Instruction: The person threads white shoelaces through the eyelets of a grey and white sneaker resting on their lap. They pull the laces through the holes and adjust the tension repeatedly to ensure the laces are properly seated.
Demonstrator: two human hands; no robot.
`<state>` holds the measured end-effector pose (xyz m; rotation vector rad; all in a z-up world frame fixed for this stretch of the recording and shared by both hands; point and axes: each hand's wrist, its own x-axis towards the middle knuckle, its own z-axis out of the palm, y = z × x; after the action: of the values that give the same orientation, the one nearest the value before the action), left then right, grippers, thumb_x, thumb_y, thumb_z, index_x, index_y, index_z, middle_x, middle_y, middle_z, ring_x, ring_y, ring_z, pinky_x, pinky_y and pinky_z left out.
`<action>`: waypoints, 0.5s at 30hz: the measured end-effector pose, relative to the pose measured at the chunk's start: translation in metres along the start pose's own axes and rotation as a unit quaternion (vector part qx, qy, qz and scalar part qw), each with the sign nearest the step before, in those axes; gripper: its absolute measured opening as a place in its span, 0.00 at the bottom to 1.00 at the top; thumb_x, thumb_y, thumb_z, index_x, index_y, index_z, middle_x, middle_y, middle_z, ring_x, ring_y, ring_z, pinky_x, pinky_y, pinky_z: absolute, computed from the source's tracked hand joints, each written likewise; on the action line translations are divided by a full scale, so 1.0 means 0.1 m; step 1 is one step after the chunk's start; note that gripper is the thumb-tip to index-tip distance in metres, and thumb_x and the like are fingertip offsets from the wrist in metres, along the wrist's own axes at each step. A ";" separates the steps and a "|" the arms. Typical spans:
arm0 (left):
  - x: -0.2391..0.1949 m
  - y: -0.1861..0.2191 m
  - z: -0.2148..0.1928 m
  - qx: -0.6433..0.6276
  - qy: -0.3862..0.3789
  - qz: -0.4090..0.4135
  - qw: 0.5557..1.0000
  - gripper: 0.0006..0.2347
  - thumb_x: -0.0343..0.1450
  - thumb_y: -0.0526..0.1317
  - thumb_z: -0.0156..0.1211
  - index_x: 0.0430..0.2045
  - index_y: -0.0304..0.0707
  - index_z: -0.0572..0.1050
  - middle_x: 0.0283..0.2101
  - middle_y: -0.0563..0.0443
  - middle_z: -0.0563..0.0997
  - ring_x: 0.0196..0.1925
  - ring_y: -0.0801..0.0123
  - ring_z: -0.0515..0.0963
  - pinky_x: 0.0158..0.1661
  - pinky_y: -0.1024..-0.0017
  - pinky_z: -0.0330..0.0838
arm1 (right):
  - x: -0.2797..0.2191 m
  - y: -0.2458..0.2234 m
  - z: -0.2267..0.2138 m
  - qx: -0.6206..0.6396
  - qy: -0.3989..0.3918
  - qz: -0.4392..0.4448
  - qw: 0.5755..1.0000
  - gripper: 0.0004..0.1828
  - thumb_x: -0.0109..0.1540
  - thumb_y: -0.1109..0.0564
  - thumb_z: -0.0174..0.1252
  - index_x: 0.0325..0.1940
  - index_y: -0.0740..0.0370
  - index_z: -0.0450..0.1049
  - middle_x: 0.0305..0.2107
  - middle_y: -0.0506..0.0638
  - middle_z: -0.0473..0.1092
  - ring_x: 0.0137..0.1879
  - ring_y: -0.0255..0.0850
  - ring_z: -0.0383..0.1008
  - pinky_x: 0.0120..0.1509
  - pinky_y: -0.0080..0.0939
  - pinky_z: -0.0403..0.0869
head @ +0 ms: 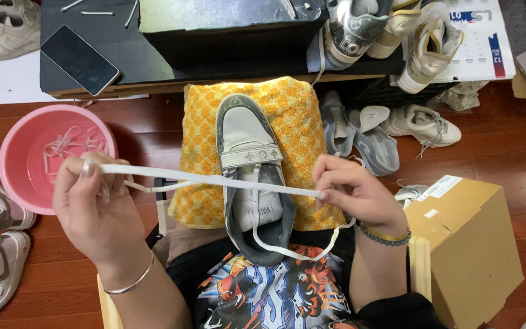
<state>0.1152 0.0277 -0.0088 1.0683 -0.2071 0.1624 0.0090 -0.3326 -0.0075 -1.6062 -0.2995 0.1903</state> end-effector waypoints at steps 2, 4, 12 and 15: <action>0.04 -0.05 0.01 0.046 -0.003 0.008 0.999 0.11 0.82 0.30 0.50 0.27 0.34 0.65 0.24 0.56 0.63 0.26 0.81 0.58 0.32 0.81 0.53 | 0.00 0.02 -0.04 -0.078 -0.003 -0.044 0.996 0.10 0.64 0.55 0.59 0.33 0.65 0.76 0.35 0.50 0.61 0.41 0.37 0.64 0.44 0.35 0.65; 0.12 -0.11 0.06 0.083 -0.016 0.009 0.996 0.12 0.84 0.31 0.51 0.27 0.34 0.66 0.24 0.57 0.64 0.26 0.81 0.59 0.32 0.80 0.54 | 0.01 0.12 -0.10 -0.127 -0.013 -0.023 0.992 0.08 0.61 0.57 0.61 0.32 0.64 0.78 0.32 0.50 0.61 0.39 0.38 0.64 0.43 0.36 0.63; 0.50 -0.11 0.59 0.176 -0.018 -0.027 0.984 0.08 0.81 0.36 0.52 0.32 0.39 0.69 0.26 0.59 0.67 0.28 0.79 0.62 0.30 0.78 0.56 | -0.05 0.65 -0.28 -0.013 0.004 0.084 0.996 0.07 0.65 0.61 0.60 0.34 0.66 0.77 0.29 0.49 0.74 0.34 0.33 0.74 0.39 0.33 0.71; 0.49 -0.09 0.76 0.384 -0.104 0.074 0.914 0.05 0.83 0.37 0.51 0.44 0.34 0.73 0.43 0.51 0.76 0.45 0.68 0.69 0.48 0.71 0.64 | 0.00 0.78 -0.15 0.149 0.142 0.011 0.978 0.06 0.69 0.59 0.56 0.44 0.66 0.75 0.32 0.49 0.76 0.35 0.32 0.76 0.41 0.32 0.75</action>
<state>0.1578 -0.0416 0.0312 1.8611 -0.4381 0.2778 0.0192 -0.3502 -0.0842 -1.3171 -0.0282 0.0183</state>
